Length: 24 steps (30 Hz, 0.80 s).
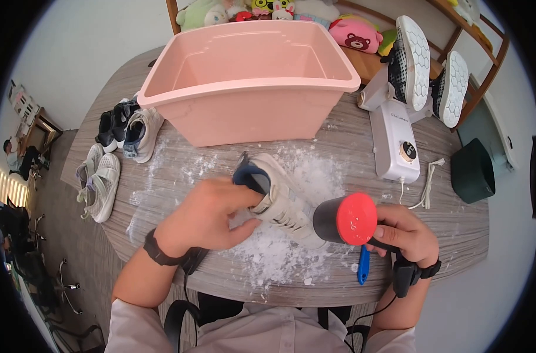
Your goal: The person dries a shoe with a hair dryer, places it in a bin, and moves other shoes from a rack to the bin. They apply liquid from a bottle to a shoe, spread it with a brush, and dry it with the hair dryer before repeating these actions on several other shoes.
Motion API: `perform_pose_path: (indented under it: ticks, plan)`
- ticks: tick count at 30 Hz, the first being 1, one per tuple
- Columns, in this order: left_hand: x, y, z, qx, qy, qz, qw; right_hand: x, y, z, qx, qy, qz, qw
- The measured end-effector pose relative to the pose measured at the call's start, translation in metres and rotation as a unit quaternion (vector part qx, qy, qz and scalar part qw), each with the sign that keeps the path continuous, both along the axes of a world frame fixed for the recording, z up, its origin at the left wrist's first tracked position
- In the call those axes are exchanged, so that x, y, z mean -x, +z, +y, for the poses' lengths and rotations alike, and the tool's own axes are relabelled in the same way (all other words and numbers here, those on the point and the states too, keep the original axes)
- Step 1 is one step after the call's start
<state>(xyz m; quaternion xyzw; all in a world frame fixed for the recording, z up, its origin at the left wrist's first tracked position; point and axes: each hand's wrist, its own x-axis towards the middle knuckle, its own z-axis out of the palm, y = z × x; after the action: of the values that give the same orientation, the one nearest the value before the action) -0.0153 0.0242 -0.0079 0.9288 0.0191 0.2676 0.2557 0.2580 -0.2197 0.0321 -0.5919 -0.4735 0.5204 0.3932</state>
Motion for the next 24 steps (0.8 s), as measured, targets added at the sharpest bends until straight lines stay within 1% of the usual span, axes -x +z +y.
perform_pose_path:
  ticks: [2, 4, 6, 8, 9, 11, 12, 13, 14, 15, 16, 17, 18, 20, 22, 24]
  plan:
    - [0.002, 0.005, -0.008, 0.133, 0.005, 0.05, 0.99, 0.001, 0.002, 0.0, 0.004, 0.006, -0.003, 1.0]
    - [0.0, -0.004, -0.004, 0.125, -0.011, 0.046, 0.991, 0.001, 0.003, 0.0, 0.01, 0.013, -0.003, 1.0]
    - [0.001, -0.008, -0.001, 0.118, -0.024, 0.043, 0.992, 0.0, 0.006, 0.001, 0.021, 0.043, -0.019, 0.999]
    - [0.001, -0.007, -0.002, 0.179, -0.036, 0.067, 0.981, 0.0, 0.003, 0.0, 0.024, 0.038, -0.015, 0.999]
    - [0.002, -0.005, -0.001, 0.179, -0.036, 0.066, 0.981, 0.0, 0.003, 0.0, 0.026, 0.031, -0.012, 0.999]
    - [0.004, -0.001, 0.001, 0.223, -0.009, 0.134, 0.965, 0.003, 0.0, 0.002, 0.006, 0.025, -0.021, 0.999]
    - [0.004, -0.003, 0.001, 0.222, -0.007, 0.134, 0.966, 0.005, -0.001, 0.004, -0.011, 0.018, -0.027, 0.999]
    - [0.004, -0.009, 0.002, 0.266, -0.011, 0.126, 0.956, 0.008, 0.0, 0.004, -0.011, 0.018, -0.026, 0.999]
    - [0.003, -0.013, 0.003, 0.31, -0.016, 0.117, 0.943, 0.012, 0.005, 0.004, -0.012, 0.028, -0.069, 0.997]
    - [0.002, -0.016, 0.005, 0.31, -0.016, 0.116, 0.944, 0.016, 0.009, 0.005, -0.014, 0.039, -0.112, 0.993]
    - [0.002, -0.019, 0.006, 0.291, -0.034, 0.092, 0.952, 0.023, 0.014, 0.008, -0.014, 0.04, -0.113, 0.993]
    - [0.001, -0.02, 0.006, 0.271, -0.054, 0.068, 0.959, 0.03, 0.019, 0.011, -0.04, 0.036, -0.153, 0.987]
    - [0.001, -0.018, 0.007, 0.272, -0.054, 0.066, 0.959, 0.033, 0.023, 0.013, -0.065, 0.032, -0.194, 0.978]
    - [0.001, -0.013, 0.007, 0.24, -0.055, 0.063, 0.967, 0.032, 0.025, 0.018, -0.046, 0.034, -0.192, 0.98]
    - [-0.001, -0.015, 0.007, 0.245, -0.05, 0.044, 0.967, 0.034, 0.024, 0.024, -0.028, 0.037, -0.186, 0.981]
    - [-0.002, -0.019, 0.006, 0.252, -0.045, 0.029, 0.966, 0.042, 0.022, 0.032, -0.029, 0.003, -0.124, 0.992]
